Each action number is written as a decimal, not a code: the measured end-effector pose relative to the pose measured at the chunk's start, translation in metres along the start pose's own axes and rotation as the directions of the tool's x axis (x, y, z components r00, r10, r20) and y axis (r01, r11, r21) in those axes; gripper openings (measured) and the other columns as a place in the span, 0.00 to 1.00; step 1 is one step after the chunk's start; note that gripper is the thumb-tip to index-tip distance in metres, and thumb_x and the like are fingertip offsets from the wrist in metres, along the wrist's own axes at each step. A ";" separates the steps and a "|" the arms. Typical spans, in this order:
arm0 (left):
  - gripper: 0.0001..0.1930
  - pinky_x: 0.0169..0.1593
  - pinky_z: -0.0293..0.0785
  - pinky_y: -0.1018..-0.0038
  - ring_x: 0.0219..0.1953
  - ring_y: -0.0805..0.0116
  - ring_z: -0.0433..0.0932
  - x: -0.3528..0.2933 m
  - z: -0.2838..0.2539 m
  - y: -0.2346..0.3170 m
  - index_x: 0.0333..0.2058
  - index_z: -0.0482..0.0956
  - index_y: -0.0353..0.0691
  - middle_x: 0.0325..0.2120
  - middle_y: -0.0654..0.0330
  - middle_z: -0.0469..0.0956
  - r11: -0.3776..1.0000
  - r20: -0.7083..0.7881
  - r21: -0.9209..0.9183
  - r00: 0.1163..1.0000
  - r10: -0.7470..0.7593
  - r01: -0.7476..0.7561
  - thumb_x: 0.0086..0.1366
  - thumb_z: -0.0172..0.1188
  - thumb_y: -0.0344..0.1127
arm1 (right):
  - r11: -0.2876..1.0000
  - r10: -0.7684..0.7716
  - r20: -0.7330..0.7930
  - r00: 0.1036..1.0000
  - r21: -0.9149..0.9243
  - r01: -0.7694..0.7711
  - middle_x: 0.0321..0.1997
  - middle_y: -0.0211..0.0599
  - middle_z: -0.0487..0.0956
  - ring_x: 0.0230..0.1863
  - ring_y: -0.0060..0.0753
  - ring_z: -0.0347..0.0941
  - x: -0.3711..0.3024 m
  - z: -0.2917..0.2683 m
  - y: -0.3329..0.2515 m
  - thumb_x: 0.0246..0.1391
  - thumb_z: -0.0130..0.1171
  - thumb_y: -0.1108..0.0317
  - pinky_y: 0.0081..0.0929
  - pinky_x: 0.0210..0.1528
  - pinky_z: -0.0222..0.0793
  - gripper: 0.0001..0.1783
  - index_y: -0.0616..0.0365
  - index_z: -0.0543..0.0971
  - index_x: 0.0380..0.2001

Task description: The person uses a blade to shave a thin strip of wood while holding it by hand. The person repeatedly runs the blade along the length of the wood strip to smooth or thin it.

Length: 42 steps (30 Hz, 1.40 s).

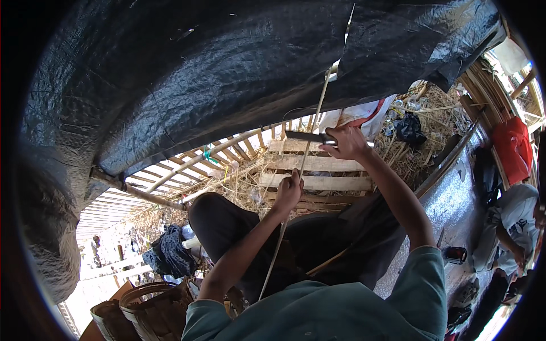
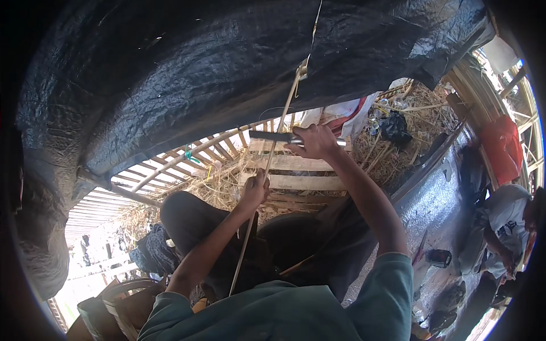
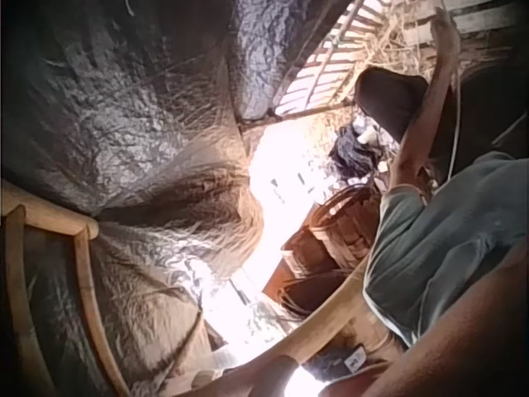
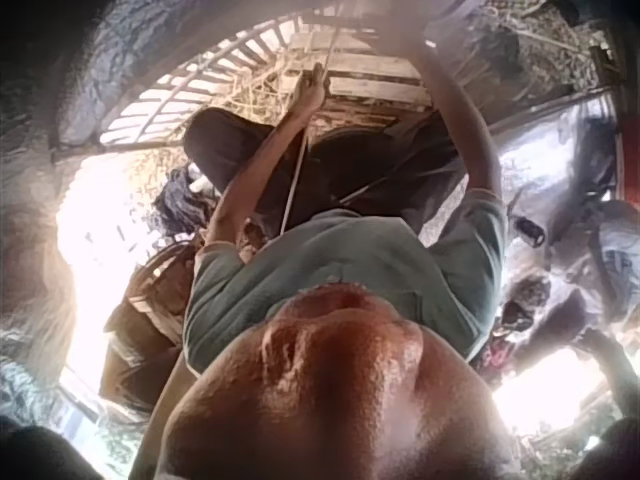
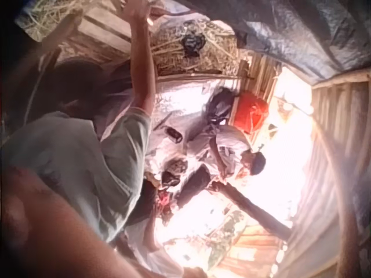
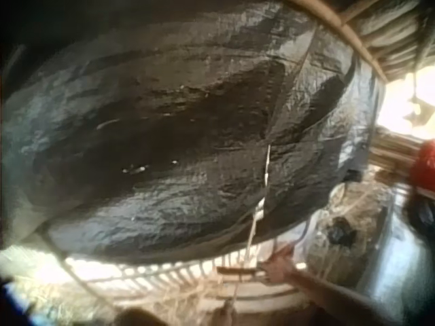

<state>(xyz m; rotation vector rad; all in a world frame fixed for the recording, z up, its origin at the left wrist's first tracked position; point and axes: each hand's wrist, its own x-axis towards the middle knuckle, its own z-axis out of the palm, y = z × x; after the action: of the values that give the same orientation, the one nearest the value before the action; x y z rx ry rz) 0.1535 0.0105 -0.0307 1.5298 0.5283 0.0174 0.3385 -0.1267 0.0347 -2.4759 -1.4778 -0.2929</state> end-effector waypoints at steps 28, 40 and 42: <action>0.22 0.35 0.71 0.76 0.27 0.74 0.74 -0.183 -0.026 -0.009 0.35 0.73 0.37 0.25 0.61 0.75 0.989 -0.071 0.010 0.986 -0.148 0.149 0.66 0.42 0.52 | 0.909 -0.415 0.192 0.889 0.119 0.399 0.15 0.40 0.72 0.19 0.42 0.73 -0.026 -0.022 -0.077 0.44 0.52 0.37 0.37 0.23 0.67 0.29 0.55 0.74 0.27; 0.15 0.39 0.71 0.64 0.35 0.55 0.76 -0.284 -0.042 0.000 0.37 0.72 0.33 0.30 0.52 0.75 0.904 -0.366 0.392 0.931 -0.017 0.171 0.51 0.63 0.31 | 0.883 -0.273 0.241 0.931 0.448 0.143 0.19 0.35 0.75 0.24 0.42 0.75 -0.094 -0.039 -0.134 0.48 0.55 0.45 0.37 0.27 0.69 0.25 0.57 0.72 0.35; 0.16 0.39 0.70 0.64 0.35 0.55 0.74 -0.282 -0.037 0.004 0.36 0.72 0.33 0.30 0.52 0.73 0.826 -0.319 0.536 0.948 0.006 0.175 0.50 0.64 0.31 | 0.911 -0.275 0.326 0.904 0.390 0.136 0.19 0.35 0.75 0.24 0.41 0.75 -0.098 -0.036 -0.140 0.48 0.55 0.45 0.37 0.27 0.69 0.25 0.57 0.72 0.35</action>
<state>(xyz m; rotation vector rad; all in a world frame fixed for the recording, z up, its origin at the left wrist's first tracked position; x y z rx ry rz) -0.1085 -0.0483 0.0638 2.0968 0.9115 0.0337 0.1668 -0.1555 0.0548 -2.1546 -1.7601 0.4128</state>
